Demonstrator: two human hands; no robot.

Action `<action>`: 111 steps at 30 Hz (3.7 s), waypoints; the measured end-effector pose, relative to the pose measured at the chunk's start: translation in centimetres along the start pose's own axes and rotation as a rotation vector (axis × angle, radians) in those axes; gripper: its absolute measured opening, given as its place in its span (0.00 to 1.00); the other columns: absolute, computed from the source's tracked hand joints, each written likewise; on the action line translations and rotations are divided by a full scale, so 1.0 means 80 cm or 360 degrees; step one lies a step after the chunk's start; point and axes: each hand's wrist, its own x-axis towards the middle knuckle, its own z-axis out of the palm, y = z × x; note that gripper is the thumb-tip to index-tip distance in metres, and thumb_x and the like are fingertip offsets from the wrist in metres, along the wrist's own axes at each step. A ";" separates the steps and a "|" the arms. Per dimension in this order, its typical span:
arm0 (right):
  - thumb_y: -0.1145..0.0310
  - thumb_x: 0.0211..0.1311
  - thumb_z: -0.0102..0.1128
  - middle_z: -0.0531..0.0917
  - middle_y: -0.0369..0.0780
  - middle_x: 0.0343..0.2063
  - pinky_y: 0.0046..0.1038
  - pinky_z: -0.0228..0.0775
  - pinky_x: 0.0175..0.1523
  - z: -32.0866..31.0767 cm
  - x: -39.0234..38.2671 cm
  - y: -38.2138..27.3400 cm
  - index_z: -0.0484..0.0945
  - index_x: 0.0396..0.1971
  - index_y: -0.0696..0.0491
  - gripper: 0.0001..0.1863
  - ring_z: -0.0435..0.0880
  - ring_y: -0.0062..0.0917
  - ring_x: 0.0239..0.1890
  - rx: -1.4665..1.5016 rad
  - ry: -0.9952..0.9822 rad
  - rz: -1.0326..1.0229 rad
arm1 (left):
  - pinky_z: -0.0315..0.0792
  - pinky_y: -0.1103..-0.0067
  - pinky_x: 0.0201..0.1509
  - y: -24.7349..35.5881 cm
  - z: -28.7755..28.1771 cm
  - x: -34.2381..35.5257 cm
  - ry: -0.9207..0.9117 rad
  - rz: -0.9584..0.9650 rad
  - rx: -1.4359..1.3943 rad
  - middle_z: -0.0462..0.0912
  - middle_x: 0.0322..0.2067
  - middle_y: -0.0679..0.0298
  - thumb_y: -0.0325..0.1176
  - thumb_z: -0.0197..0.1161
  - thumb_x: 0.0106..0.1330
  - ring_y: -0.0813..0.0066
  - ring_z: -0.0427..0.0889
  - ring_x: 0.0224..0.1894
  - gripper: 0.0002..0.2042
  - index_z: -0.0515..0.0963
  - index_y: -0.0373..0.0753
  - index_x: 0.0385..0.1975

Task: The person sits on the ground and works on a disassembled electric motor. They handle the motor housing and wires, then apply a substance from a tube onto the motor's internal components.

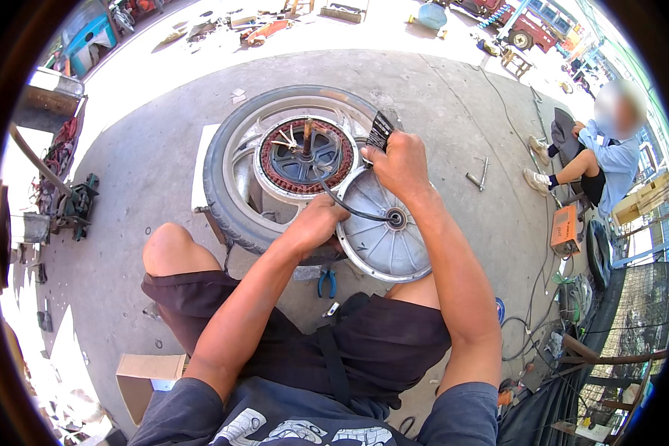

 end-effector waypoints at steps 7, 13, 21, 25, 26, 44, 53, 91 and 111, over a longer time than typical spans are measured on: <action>0.66 0.47 0.74 0.78 0.54 0.14 0.43 0.69 0.28 0.003 -0.001 0.008 0.80 0.16 0.62 0.15 0.81 0.49 0.21 -0.0014 0.0002 -0.0021 | 0.75 0.70 0.26 0.001 0.001 0.001 -0.0003 0.0059 -0.0019 0.81 0.29 0.50 0.31 0.56 0.61 0.63 0.82 0.22 0.13 0.73 0.24 0.38; 0.66 0.47 0.74 0.77 0.54 0.14 0.42 0.69 0.27 0.001 -0.001 0.000 0.80 0.16 0.63 0.16 0.81 0.49 0.20 -0.0019 -0.0006 -0.0017 | 0.75 0.70 0.25 -0.003 -0.003 0.008 -0.0015 0.0102 0.0013 0.82 0.28 0.50 0.31 0.56 0.61 0.63 0.83 0.23 0.14 0.74 0.24 0.38; 0.65 0.47 0.75 0.76 0.51 0.12 0.37 0.64 0.23 0.005 -0.002 0.010 0.80 0.17 0.62 0.16 0.77 0.39 0.14 -0.0017 0.0025 -0.0062 | 0.75 0.76 0.23 0.014 -0.002 0.002 -0.0079 0.0097 0.0122 0.82 0.29 0.61 0.27 0.52 0.65 0.75 0.80 0.24 0.12 0.77 0.32 0.45; 0.65 0.47 0.75 0.76 0.51 0.12 0.37 0.65 0.23 0.005 -0.003 0.008 0.80 0.18 0.62 0.15 0.77 0.39 0.14 0.0007 0.0019 -0.0069 | 0.75 0.76 0.26 0.030 0.001 -0.010 -0.0049 0.0121 0.0121 0.82 0.30 0.61 0.28 0.53 0.66 0.75 0.80 0.26 0.12 0.76 0.31 0.46; 0.65 0.47 0.75 0.76 0.51 0.12 0.37 0.65 0.23 0.005 -0.003 0.009 0.80 0.18 0.62 0.15 0.77 0.39 0.14 0.0005 0.0021 -0.0071 | 0.75 0.76 0.27 0.032 0.001 -0.012 -0.0051 0.0123 0.0120 0.82 0.31 0.61 0.28 0.53 0.67 0.75 0.80 0.27 0.12 0.76 0.31 0.46; 0.67 0.47 0.74 0.77 0.52 0.13 0.39 0.68 0.25 0.008 -0.002 0.007 0.79 0.17 0.63 0.15 0.80 0.44 0.17 0.0032 -0.0008 -0.0037 | 0.70 0.72 0.38 0.024 0.000 -0.006 0.0057 0.0268 0.0239 0.80 0.34 0.58 0.35 0.53 0.69 0.70 0.77 0.35 0.15 0.75 0.30 0.48; 0.67 0.47 0.74 0.77 0.54 0.13 0.40 0.69 0.26 0.007 -0.002 0.006 0.79 0.16 0.63 0.16 0.82 0.46 0.19 0.0062 -0.0009 -0.0050 | 0.73 0.69 0.39 0.021 0.001 -0.002 0.0113 0.0397 0.0270 0.81 0.31 0.57 0.34 0.54 0.67 0.67 0.80 0.33 0.15 0.76 0.30 0.47; 0.66 0.45 0.76 0.75 0.55 0.12 0.42 0.67 0.25 0.014 -0.002 0.011 0.77 0.13 0.64 0.19 0.80 0.50 0.19 0.0052 0.0014 -0.0076 | 0.73 0.80 0.17 0.024 -0.001 -0.085 0.0176 -0.0034 0.0143 0.80 0.22 0.58 0.38 0.58 0.70 0.74 0.81 0.17 0.17 0.78 0.25 0.32; 0.66 0.46 0.75 0.75 0.54 0.12 0.41 0.68 0.26 0.008 -0.002 0.004 0.77 0.14 0.64 0.18 0.80 0.48 0.18 0.0023 -0.0009 -0.0033 | 0.75 0.79 0.21 0.005 0.012 -0.070 0.0123 0.0156 0.0104 0.80 0.21 0.59 0.31 0.57 0.72 0.76 0.80 0.18 0.11 0.75 0.26 0.33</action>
